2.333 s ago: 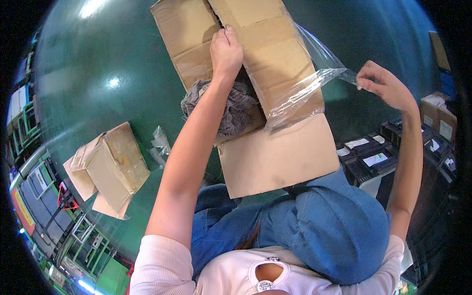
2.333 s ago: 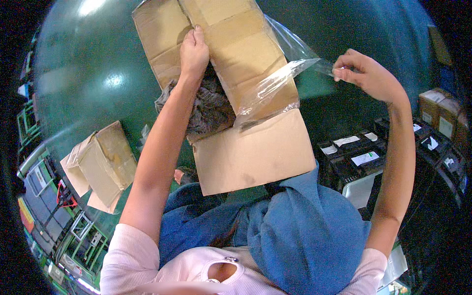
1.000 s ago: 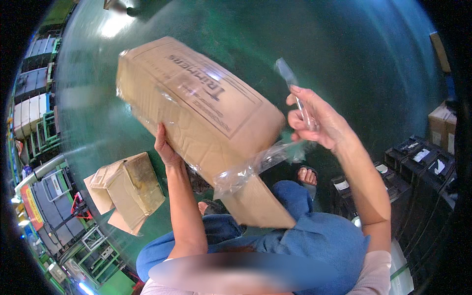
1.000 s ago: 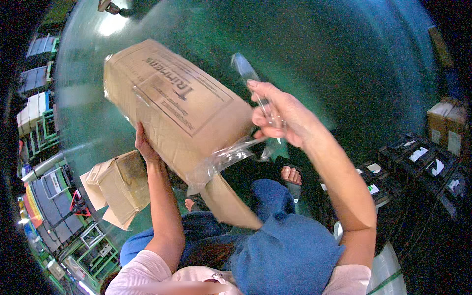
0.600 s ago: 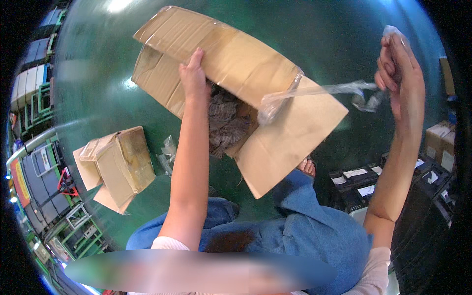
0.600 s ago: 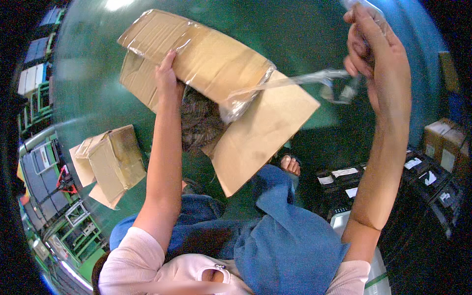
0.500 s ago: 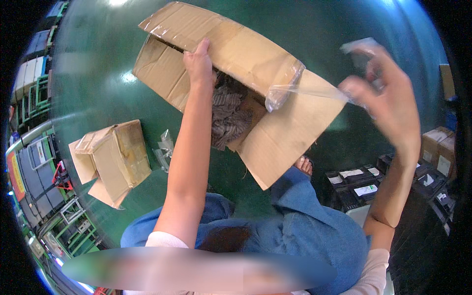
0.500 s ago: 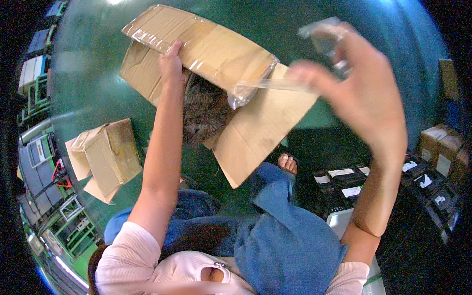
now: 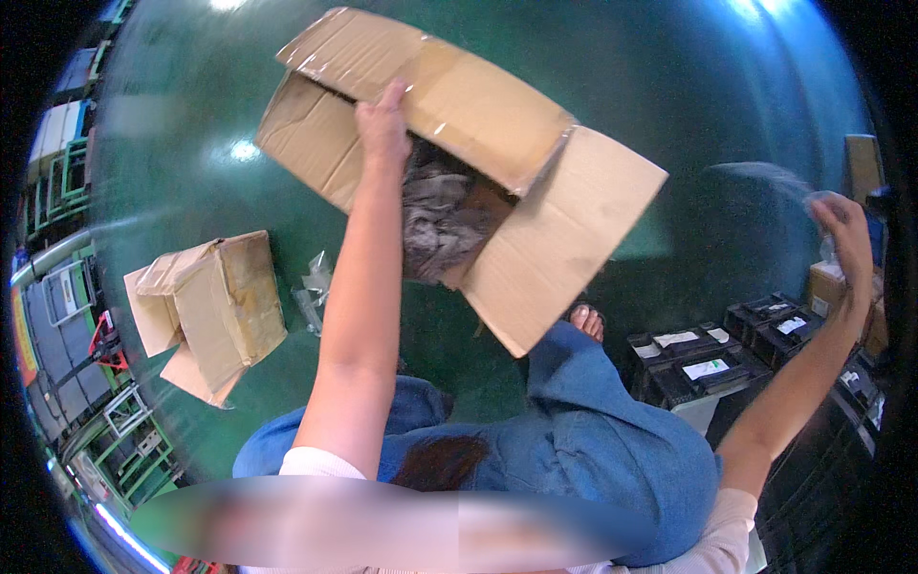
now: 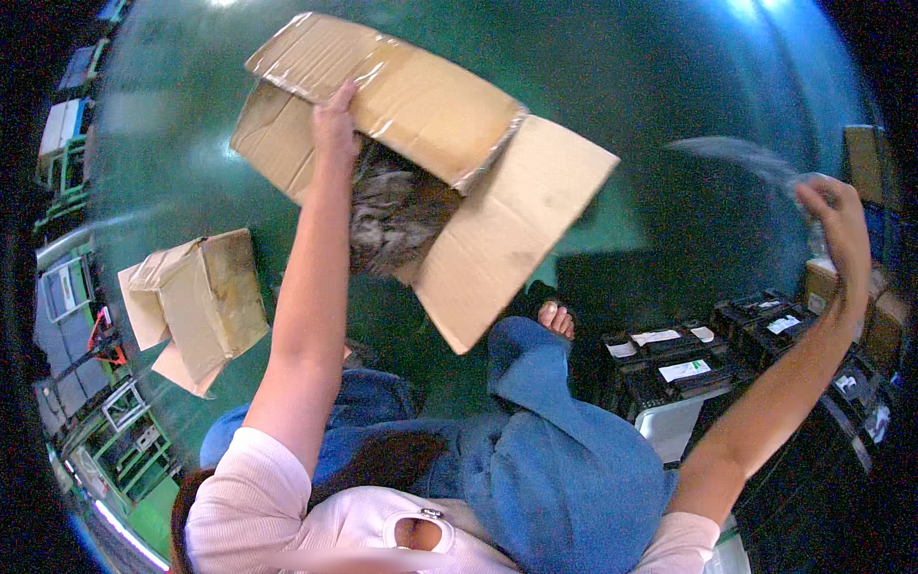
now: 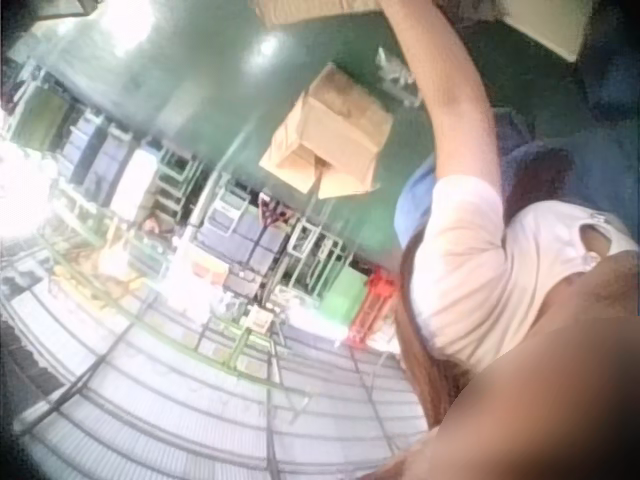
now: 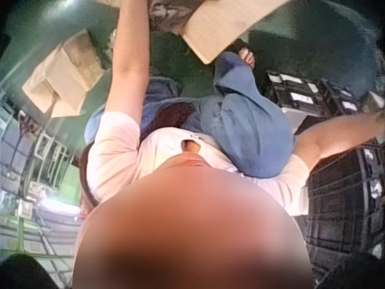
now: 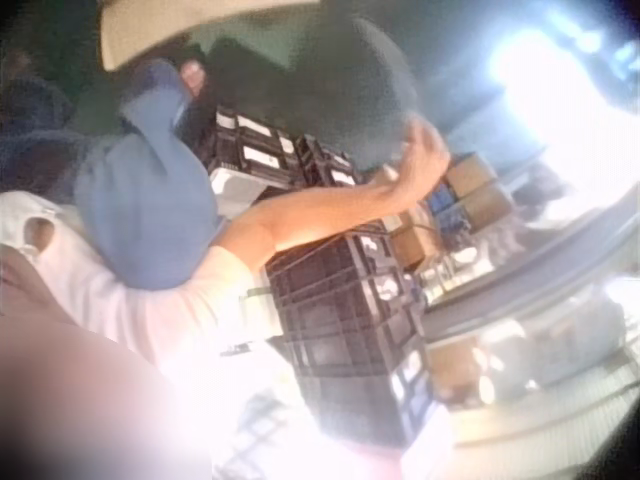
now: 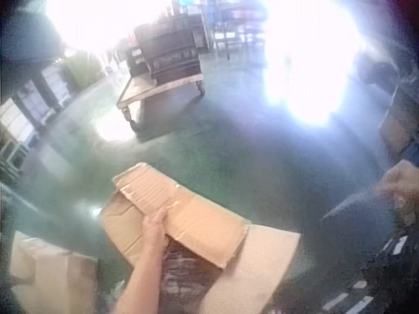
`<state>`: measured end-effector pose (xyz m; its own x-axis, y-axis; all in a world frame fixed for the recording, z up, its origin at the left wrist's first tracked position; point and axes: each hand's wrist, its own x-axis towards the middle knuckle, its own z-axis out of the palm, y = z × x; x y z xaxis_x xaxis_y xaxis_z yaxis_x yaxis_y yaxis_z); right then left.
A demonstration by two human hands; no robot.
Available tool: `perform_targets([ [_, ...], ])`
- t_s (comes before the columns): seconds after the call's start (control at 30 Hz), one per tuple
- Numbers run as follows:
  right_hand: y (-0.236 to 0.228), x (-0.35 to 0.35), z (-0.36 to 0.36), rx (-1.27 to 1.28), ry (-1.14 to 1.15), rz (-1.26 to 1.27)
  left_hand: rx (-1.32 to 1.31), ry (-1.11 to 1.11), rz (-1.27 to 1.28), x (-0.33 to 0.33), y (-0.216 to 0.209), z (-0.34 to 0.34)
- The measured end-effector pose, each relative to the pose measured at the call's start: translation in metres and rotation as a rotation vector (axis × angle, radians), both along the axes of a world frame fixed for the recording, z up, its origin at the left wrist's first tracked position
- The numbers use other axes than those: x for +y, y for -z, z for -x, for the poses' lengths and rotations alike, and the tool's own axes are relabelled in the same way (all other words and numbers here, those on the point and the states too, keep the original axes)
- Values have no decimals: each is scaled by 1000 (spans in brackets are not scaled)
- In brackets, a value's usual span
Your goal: The person sits on the floor and wipes the exterior and interior surfaces of several cardboard boxes with a cloth. They open the boxes, wipe inside, and remove plastic tape before setting the boxes aside.
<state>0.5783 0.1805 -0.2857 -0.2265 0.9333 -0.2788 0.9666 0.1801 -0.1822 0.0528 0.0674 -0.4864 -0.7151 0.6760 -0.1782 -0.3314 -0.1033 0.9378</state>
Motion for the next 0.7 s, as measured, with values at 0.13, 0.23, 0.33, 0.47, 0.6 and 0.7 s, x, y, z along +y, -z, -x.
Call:
perform_targets([
  [0.13, 24, 52, -50, 299, 96, -139, 20, -3, 20, -10, 5, 15],
  [0.23, 67, 67, 20, 813, 66, 371, 115, 254, 427, -17, -18, 22],
  [0.33, 90, 48, 136, 733, -354, 282, 405, 753, 1185, -33, -76, 41],
  [0.47, 63, 9, 275, 901, -578, 247, 975, 885, 952, -34, -156, 72],
  [0.6, 17, -31, 387, 819, -877, 14, 423, 862, 374, -80, -204, 77],
  [0.7, 1, -73, 463, 811, -1078, -186, 218, 672, 267, -124, -217, 84],
])
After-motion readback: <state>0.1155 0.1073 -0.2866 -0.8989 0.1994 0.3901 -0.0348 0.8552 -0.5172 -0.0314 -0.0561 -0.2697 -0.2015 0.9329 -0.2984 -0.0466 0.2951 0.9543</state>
